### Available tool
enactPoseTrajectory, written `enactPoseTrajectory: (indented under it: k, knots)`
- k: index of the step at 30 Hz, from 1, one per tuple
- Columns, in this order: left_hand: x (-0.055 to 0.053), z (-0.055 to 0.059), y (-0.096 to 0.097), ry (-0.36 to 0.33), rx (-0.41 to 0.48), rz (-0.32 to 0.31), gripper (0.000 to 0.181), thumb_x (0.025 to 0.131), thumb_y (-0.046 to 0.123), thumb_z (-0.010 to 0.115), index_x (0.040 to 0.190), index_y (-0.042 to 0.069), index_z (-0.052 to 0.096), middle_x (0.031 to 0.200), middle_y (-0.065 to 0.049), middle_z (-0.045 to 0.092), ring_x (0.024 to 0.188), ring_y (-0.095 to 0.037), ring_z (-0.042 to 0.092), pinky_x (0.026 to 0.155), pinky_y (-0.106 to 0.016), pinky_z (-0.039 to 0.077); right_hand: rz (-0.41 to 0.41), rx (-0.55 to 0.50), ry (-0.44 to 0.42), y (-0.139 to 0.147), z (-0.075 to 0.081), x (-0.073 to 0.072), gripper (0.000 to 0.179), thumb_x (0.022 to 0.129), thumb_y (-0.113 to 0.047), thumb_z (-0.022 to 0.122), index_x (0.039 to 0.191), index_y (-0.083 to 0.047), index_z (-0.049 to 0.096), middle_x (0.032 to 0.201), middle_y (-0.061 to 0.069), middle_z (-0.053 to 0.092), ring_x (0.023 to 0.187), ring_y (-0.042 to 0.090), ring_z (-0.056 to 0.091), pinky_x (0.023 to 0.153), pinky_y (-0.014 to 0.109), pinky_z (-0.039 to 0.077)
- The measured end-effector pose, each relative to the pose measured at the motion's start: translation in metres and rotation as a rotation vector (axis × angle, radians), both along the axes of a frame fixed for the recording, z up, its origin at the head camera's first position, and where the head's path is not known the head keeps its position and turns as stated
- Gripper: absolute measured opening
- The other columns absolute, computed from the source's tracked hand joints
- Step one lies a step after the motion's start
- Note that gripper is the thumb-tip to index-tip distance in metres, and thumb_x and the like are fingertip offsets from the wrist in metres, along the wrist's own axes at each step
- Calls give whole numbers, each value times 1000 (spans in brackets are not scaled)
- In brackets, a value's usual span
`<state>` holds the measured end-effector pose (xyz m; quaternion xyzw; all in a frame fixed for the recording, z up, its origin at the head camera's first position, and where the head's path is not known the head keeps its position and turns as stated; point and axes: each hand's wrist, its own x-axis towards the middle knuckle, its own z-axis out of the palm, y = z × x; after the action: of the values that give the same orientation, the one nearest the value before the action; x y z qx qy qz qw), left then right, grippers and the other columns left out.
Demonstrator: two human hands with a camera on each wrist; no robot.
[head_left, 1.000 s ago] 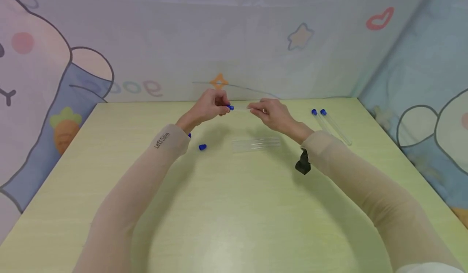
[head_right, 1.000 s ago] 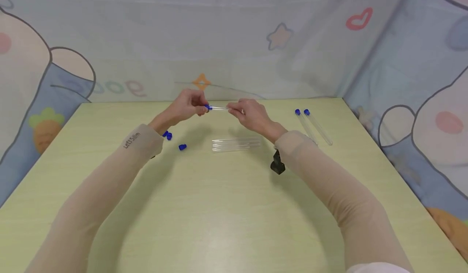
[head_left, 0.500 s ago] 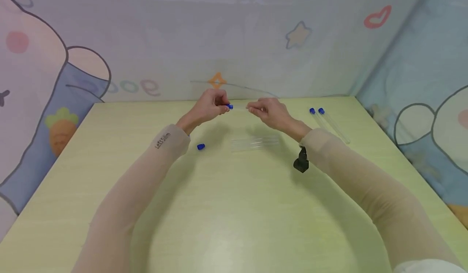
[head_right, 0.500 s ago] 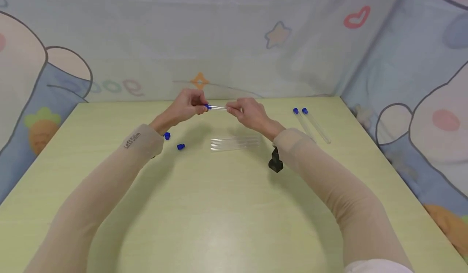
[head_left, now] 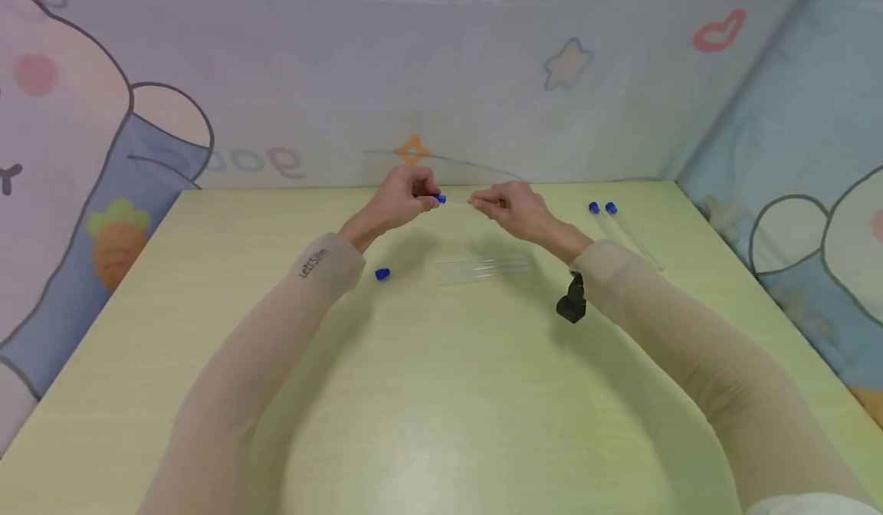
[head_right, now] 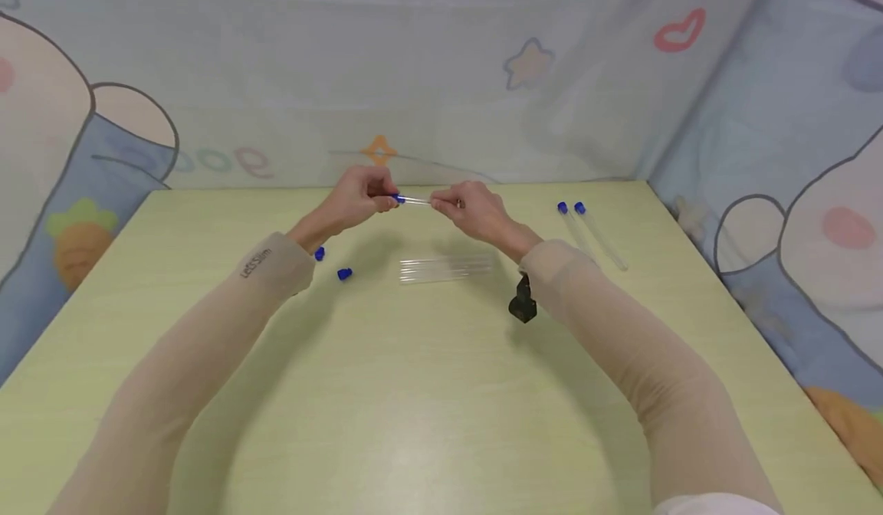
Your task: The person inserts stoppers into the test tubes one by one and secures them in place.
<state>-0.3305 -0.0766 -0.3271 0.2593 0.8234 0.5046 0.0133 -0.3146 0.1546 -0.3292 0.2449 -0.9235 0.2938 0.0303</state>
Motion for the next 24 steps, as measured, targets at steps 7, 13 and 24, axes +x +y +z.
enactPoseTrajectory:
  k: [7,13,24]
  knots:
    - [-1,-2,2,-5,-14,-24,5,89,-7,60,85,-4,60,86,-20,64,69,-14,57,64,-28,49,22,22,13,2,1,-1,31,99,-25,55,123,-7,66,103,16,72,68,18,54,56,28,35]
    - [0,-2,0,8,-78,-13,2,91,-4,60,91,-4,58,92,-20,66,74,-16,60,70,-29,52,66,33,37,2,2,-6,29,98,-19,57,119,-4,68,95,16,73,70,21,62,58,28,39]
    - [-1,-1,-23,-26,-273,9,20,94,10,59,112,1,56,102,-18,69,87,-29,66,78,-35,52,48,39,3,3,3,-11,28,101,-19,51,117,-3,68,96,16,72,82,25,67,68,32,48]
